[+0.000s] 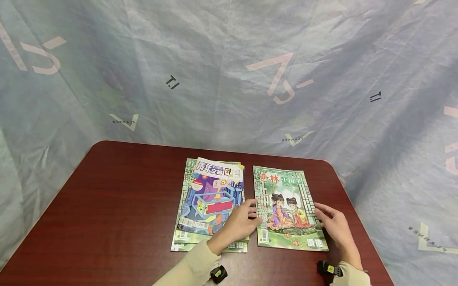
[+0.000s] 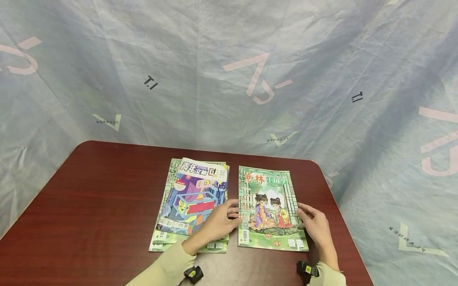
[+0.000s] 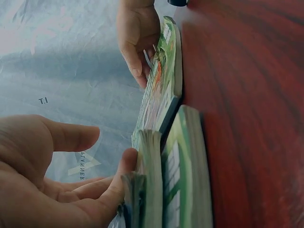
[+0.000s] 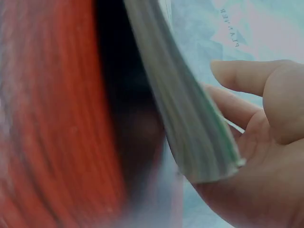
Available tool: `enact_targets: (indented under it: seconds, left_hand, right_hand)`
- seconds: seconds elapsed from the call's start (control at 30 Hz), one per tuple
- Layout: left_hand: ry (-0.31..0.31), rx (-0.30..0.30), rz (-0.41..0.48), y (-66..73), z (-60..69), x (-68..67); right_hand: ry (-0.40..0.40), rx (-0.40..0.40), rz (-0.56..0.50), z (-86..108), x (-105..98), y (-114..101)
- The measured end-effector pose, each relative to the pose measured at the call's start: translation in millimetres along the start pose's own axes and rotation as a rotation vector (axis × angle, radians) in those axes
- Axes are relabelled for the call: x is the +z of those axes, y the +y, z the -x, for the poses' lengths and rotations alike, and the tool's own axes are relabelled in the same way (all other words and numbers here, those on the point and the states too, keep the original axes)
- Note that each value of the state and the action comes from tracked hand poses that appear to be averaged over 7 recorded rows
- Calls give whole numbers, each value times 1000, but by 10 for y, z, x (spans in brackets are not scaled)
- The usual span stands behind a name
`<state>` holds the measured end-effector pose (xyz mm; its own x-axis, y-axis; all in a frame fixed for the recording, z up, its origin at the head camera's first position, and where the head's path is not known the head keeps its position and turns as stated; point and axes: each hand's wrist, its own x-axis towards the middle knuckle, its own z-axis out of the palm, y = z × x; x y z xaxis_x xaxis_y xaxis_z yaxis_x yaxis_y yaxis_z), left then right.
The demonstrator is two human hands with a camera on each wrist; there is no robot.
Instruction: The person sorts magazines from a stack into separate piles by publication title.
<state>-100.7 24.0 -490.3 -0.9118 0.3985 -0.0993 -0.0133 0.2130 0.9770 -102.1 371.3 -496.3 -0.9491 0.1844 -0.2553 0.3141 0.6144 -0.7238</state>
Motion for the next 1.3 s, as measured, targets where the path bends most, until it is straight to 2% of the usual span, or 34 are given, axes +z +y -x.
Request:
enact_targets:
  seconds: [0.17,0.4,0.5,0.63,0.77,0.87,1.07,1.2,1.3]
  left_hand:
    - [-16,-14,-10,-11,1,3]
    - [-7,-13,-17,-22,5,2]
    - [26,8,-4,-7,0,-16]
    - [70,31,10,19,-16,-58]
    - [99,73,-2,47,-31,-130]
    - [123,104,-27,66,-35,-204]
    - [154,131,-89,58,17,-395]
    - [184,137,-117,36,75,-542]
    - [207,136,-131,22,131,-656]
  right_hand:
    - [-8,35,1,11,4,-18]
    - [-11,-10,31,38,15,-42]
    - [49,-54,78,35,29,-69]
    - [190,-119,143,39,63,-124]
    - [295,-172,135,65,108,-223]
    - [327,-191,100,95,158,-329]
    - [309,-238,65,170,307,-503]
    - [251,-301,55,200,400,-631]
    - [200,-312,38,208,475,-736]
